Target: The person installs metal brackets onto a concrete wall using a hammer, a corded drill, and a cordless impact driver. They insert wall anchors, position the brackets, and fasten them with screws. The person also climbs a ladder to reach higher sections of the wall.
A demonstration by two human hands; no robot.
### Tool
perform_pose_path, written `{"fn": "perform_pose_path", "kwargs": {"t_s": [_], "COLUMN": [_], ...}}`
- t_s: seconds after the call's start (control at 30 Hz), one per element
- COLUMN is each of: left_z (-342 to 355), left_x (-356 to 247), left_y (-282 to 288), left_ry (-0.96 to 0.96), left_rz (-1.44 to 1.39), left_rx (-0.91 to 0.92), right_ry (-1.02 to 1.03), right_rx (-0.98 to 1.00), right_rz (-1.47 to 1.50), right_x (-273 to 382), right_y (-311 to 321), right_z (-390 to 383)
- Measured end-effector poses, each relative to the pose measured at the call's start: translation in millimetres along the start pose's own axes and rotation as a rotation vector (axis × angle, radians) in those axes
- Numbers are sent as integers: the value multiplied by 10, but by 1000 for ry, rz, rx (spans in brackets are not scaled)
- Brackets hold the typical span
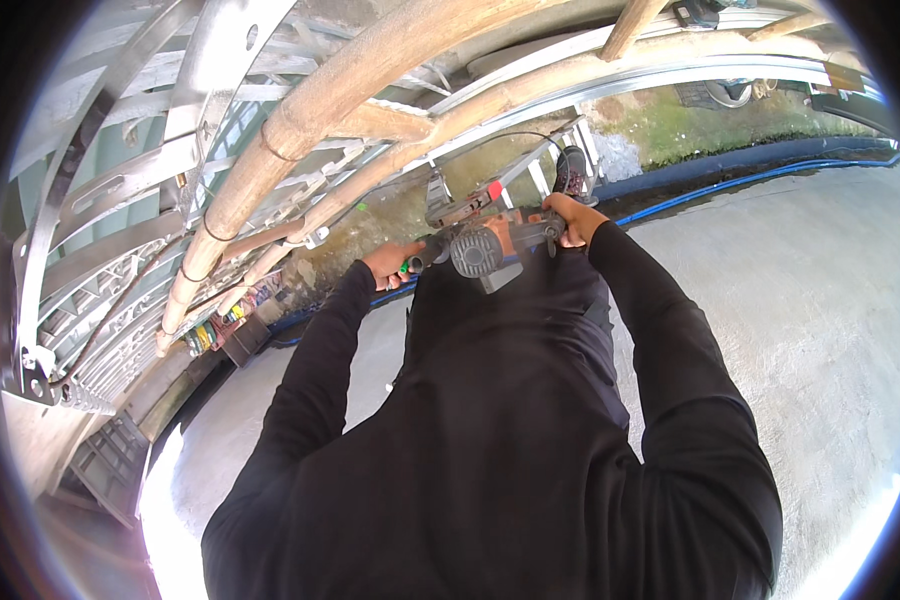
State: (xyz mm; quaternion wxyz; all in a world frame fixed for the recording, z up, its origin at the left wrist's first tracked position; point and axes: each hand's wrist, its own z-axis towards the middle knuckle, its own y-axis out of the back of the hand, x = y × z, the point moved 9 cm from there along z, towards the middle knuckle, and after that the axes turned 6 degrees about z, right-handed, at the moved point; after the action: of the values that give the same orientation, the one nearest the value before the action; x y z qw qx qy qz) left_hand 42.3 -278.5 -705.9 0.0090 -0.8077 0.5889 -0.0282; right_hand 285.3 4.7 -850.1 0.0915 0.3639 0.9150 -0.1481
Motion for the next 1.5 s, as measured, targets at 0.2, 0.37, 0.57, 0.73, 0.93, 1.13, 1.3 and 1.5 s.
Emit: {"fn": "perform_pose_path", "kwargs": {"t_s": [0.2, 0.37, 0.57, 0.73, 0.93, 1.13, 1.3, 1.5], "left_z": [-118, -377, -1159, -2036, -2984, -3384, -3524, -3609], "left_x": [114, -12, -491, -1272, -2003, -2205, -2248, -2179], "left_y": [-95, 217, 486, -175, -721, -844, -888, -870], "left_ry": [-101, -253, -553, -696, -845, -932, -961, -930], "left_rz": [-442, -132, -393, -1056, -1224, -1175, -1228, -1227], "left_rx": [25, -304, -322, 579, 893, 630, 688, 571], "right_ry": [151, 510, 765, 859, 1781, 2227, 2199, 2211], "right_rx": [-144, -220, 54, 403, 205, -203, -349, -386], "right_rz": [-605, -1198, -435, -274, -725, -1281, -1490, -1573], "right_x": [465, 1032, 1218, 903, 266, -201, -194, -226], "right_y": [-4, -346, -505, -1076, -1994, -2585, -2776, -2921], "right_z": [-375, -766, -2099, -3750, -5553, -6210, -6215, -6323]}}
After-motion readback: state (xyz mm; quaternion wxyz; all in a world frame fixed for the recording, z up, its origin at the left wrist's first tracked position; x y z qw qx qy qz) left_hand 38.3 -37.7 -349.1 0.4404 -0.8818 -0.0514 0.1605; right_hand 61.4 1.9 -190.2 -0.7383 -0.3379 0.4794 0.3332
